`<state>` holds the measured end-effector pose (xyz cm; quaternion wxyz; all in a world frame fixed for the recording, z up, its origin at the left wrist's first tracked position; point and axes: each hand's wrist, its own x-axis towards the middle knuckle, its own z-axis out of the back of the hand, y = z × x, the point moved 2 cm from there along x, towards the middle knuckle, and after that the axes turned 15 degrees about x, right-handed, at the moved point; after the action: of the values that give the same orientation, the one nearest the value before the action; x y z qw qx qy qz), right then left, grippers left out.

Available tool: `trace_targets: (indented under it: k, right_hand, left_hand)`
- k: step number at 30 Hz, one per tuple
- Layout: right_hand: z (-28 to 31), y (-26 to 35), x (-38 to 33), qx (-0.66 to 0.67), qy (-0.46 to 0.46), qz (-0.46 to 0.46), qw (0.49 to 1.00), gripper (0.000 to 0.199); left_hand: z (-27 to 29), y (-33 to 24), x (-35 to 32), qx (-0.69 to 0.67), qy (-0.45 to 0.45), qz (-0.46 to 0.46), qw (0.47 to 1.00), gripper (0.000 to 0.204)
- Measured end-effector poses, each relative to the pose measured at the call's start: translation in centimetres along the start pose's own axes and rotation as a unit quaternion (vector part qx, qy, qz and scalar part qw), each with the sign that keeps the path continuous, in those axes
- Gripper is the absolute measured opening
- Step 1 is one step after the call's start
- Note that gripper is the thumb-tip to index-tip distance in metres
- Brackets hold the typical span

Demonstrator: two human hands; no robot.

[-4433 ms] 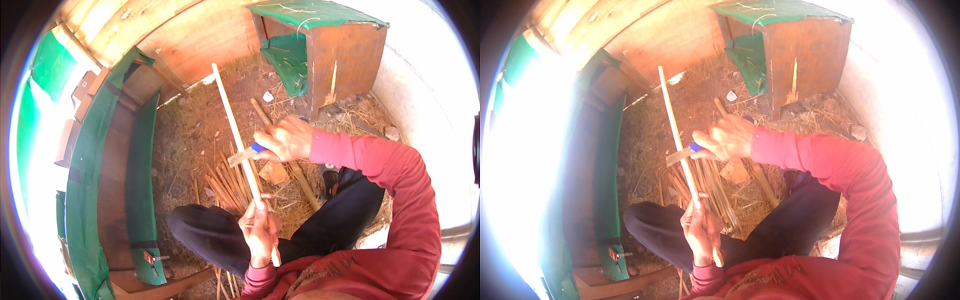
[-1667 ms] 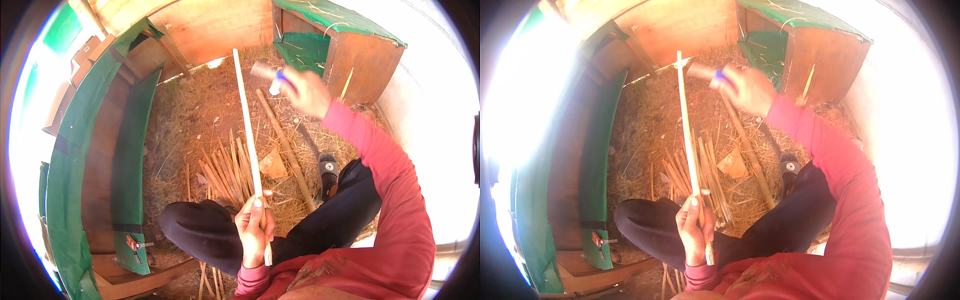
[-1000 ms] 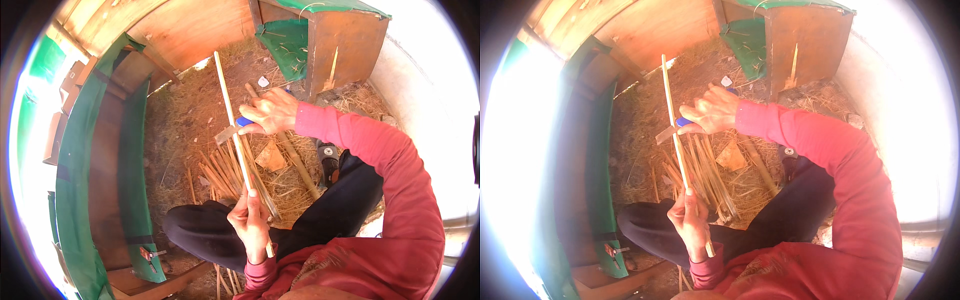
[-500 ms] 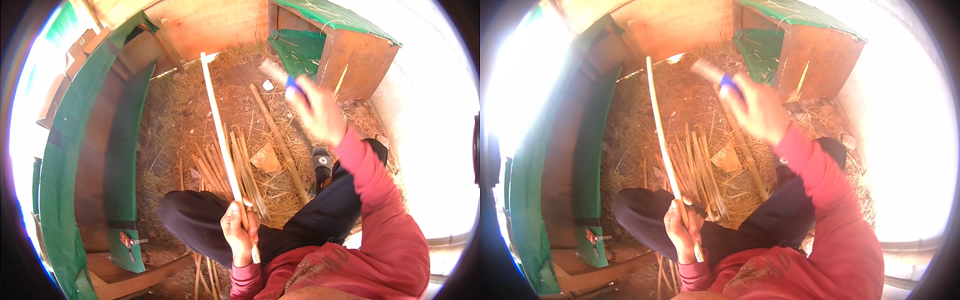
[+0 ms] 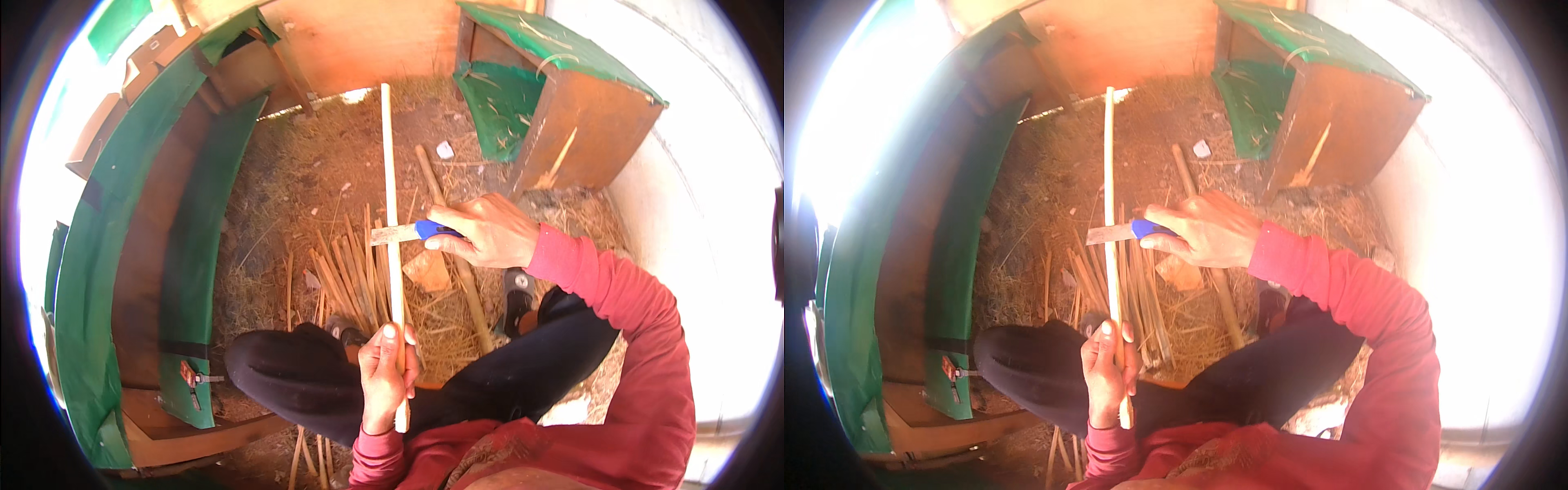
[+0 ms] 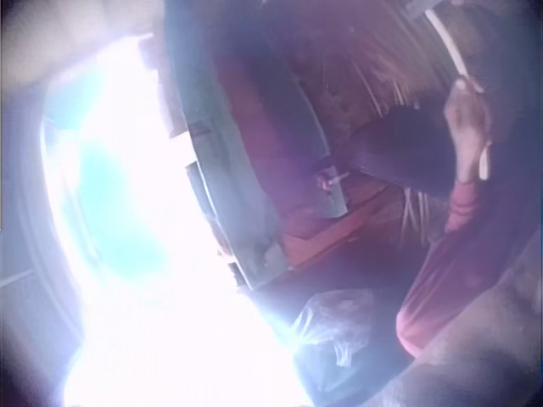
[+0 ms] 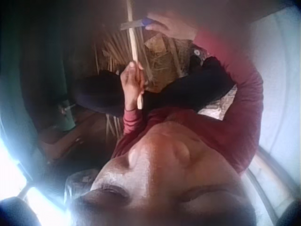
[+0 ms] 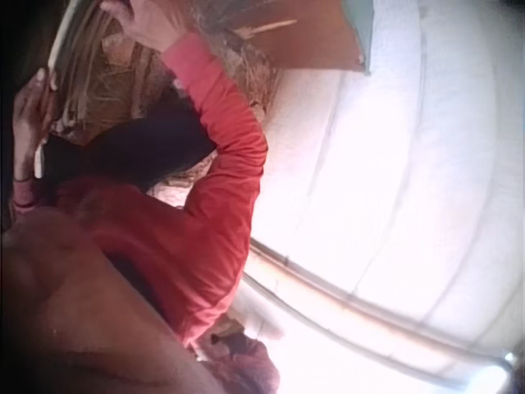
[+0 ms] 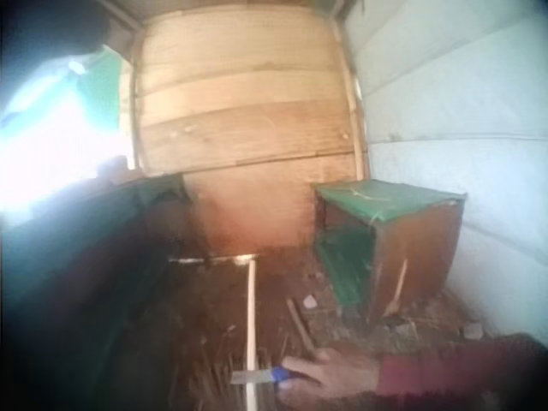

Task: The person sits on the ground and uses a small knife to shave the bark off a long, thin wooden stick. They hold the stick with one hand and scrape the blade along its length repeatedly, rotating the stick to remove the outer layer.

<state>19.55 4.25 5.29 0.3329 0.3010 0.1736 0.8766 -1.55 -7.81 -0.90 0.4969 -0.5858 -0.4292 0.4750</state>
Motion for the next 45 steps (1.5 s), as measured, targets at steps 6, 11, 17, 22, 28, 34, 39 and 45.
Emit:
trace_targets:
  k: [6,11,17,22,28,34,39,45]
  right_hand:
    - [1.5,-3.3,-0.2,0.058,-0.080,-0.042,0.994,0.031]
    - [0.9,-3.4,-1.0,-0.048,-0.057,0.016,0.997,0.031]
    - [0.0,-3.3,-0.9,-0.122,-0.055,-0.003,0.991,0.036]
    - [-0.6,-4.3,-0.4,-0.151,-0.051,0.006,0.987,0.040]
    - [0.1,-6.9,2.2,-0.191,-0.120,-0.125,0.966,0.044]
    - [8.5,-15.8,0.4,-0.235,-0.277,-0.328,0.872,0.055]
    - [1.9,-8.3,4.1,-0.063,-0.137,-0.063,0.987,0.051]
    - [-2.3,-2.9,3.2,-0.007,-0.017,0.028,0.999,0.041]
  left_hand:
    - [-1.7,-2.4,4.5,0.065,-0.009,-0.043,0.997,0.039]
    - [-3.4,-0.7,5.5,0.078,-0.021,-0.041,0.996,0.038]
    - [-3.7,0.4,5.3,0.100,-0.053,-0.035,0.993,0.039]
    - [-3.1,0.7,4.9,0.159,-0.046,-0.023,0.986,0.041]
    - [-2.6,0.8,3.3,0.045,0.001,0.012,0.999,0.036]
    - [-0.5,1.9,0.0,0.056,0.054,0.054,0.996,0.038]
    - [-0.1,0.6,2.7,-0.020,-0.024,0.031,0.999,0.046]
    - [-0.6,0.9,2.5,0.049,-0.056,0.008,0.997,0.046]
